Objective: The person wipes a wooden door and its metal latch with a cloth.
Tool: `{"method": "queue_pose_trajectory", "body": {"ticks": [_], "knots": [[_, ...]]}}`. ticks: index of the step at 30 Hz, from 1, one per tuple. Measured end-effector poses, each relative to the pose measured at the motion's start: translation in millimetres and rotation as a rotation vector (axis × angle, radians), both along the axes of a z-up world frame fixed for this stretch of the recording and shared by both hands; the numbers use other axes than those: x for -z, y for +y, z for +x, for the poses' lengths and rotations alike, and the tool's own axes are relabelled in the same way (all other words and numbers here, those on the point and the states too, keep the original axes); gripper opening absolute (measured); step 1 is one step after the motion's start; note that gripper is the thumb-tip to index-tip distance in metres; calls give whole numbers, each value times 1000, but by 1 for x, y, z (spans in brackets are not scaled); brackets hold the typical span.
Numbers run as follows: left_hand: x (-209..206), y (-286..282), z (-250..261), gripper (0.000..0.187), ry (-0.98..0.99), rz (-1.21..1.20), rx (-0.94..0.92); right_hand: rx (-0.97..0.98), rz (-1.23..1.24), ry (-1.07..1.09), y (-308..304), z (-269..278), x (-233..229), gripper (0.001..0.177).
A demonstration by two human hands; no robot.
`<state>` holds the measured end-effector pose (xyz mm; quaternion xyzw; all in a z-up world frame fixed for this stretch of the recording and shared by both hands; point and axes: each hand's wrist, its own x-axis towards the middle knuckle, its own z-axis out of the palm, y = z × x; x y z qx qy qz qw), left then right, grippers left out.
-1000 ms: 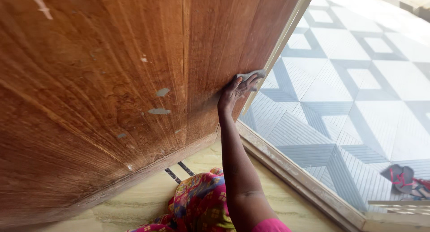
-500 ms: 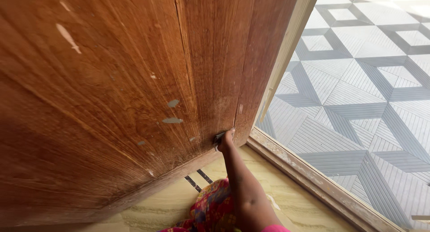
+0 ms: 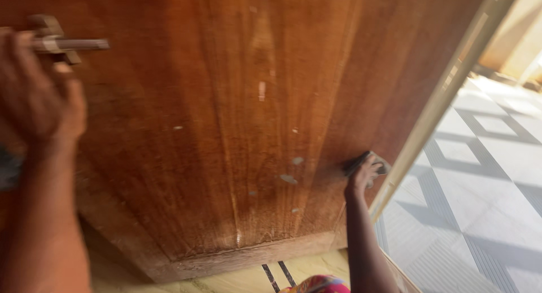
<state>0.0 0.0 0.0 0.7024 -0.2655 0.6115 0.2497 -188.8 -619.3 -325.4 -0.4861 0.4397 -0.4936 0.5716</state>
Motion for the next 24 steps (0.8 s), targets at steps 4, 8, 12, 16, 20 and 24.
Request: {"method": "queue_pose_trajectory", "body": {"ticks": [4,8,12,16,20,24], "knots": [[-3,15,-3,43,-2,117,-311,-34,-425,-96,38,-3,-70,79],[3,23,8,44,34,92,-231,-41,-609,-33,103,-29,-138,80],[-1,25,6,45,56,98,-296,-137,-865,18,139,-11,-195,76],[-3,26,5,55,89,125,-391,-217,-1052,120,169,13,-229,78],[0,27,11,69,54,142,-464,-311,-1295,80,194,47,-238,82],[6,25,14,68,234,155,-428,-364,-1423,111,225,78,-240,89]]}}
